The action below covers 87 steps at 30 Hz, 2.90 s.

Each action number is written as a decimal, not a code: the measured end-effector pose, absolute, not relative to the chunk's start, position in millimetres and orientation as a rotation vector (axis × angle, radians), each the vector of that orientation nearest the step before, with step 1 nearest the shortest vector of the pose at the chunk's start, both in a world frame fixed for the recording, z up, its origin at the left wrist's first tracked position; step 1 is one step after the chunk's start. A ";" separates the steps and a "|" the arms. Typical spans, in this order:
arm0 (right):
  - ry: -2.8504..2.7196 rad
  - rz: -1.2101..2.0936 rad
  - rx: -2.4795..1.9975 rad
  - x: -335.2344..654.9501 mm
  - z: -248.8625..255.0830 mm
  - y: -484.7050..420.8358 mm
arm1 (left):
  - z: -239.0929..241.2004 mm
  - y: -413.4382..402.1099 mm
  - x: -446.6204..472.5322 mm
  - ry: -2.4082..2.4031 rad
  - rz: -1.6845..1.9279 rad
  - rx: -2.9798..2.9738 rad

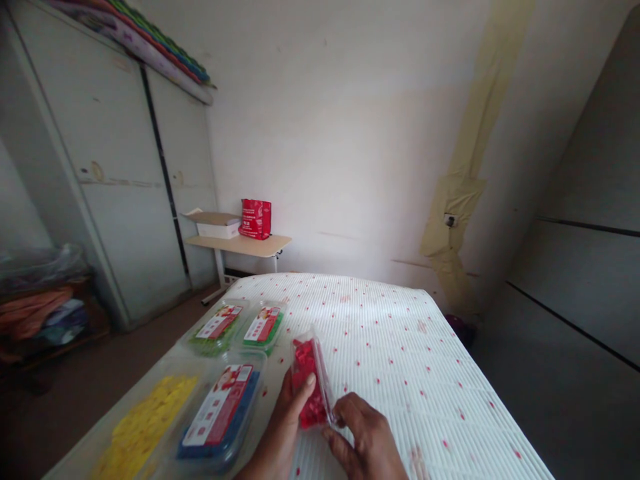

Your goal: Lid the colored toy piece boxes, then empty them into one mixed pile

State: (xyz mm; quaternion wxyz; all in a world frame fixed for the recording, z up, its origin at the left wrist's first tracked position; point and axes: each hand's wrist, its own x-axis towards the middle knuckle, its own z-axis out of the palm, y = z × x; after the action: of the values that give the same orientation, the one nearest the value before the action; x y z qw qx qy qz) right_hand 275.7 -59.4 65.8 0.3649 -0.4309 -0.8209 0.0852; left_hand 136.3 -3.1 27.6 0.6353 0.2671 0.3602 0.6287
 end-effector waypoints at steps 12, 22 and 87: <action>-2.071 0.022 -1.136 287.5 61.3 -57.2 | 48.8 -23.3 119.8 0.812 1.252 0.508; -1.793 0.022 -1.420 276.7 36.3 -47.9 | 43.9 -21.3 123.0 0.802 1.282 0.585; -2.116 -0.051 -0.790 261.5 97.1 -74.9 | 43.1 -37.6 116.9 0.701 1.250 0.487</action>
State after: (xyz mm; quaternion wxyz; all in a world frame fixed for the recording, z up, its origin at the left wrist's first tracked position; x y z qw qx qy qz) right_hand 261.5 -74.9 97.1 0.4271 -0.3163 -0.8468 -0.0205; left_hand 116.9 -37.6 43.1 0.7270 0.2208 0.3180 0.5670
